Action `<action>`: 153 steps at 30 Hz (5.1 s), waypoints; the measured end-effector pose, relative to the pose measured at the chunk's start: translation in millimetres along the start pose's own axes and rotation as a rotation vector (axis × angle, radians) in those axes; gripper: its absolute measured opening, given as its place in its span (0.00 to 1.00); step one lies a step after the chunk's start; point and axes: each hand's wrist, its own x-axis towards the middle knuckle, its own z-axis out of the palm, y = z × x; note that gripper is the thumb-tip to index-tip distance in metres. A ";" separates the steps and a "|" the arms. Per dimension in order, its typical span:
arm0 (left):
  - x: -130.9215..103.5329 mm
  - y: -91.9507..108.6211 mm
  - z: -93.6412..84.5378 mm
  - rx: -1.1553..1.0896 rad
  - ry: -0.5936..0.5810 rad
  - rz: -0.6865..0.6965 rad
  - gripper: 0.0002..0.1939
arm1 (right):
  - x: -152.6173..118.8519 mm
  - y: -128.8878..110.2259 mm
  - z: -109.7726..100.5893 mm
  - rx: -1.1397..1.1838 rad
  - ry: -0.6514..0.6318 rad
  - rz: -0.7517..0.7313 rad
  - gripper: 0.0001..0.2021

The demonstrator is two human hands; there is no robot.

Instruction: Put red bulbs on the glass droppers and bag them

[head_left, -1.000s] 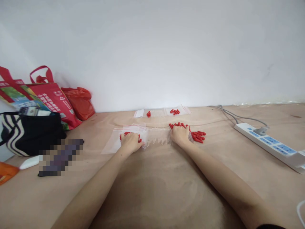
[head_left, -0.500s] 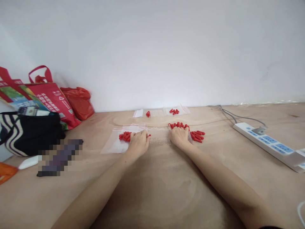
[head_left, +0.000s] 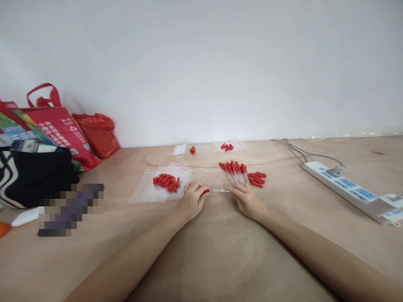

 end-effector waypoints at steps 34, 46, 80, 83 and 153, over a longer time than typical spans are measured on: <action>-6.5 2.0 -1.9 -0.033 -0.109 0.245 0.12 | 11.4 -15.7 -8.0 -0.099 -0.157 -0.017 0.11; -6.2 7.1 -4.3 -0.019 -0.067 0.354 0.08 | 15.3 -23.7 -4.6 -0.040 -0.166 -0.070 0.12; 0.6 -8.7 -2.5 0.140 0.212 -0.238 0.18 | 73.9 4.3 10.7 -0.224 -0.213 0.688 0.09; -0.5 -7.4 -1.2 0.151 0.200 -0.266 0.18 | 78.9 4.3 19.1 -0.314 -0.257 0.715 0.09; -3.0 8.3 1.8 -0.306 -0.006 -0.127 0.06 | 20.8 -24.1 0.8 -0.018 -0.101 0.146 0.11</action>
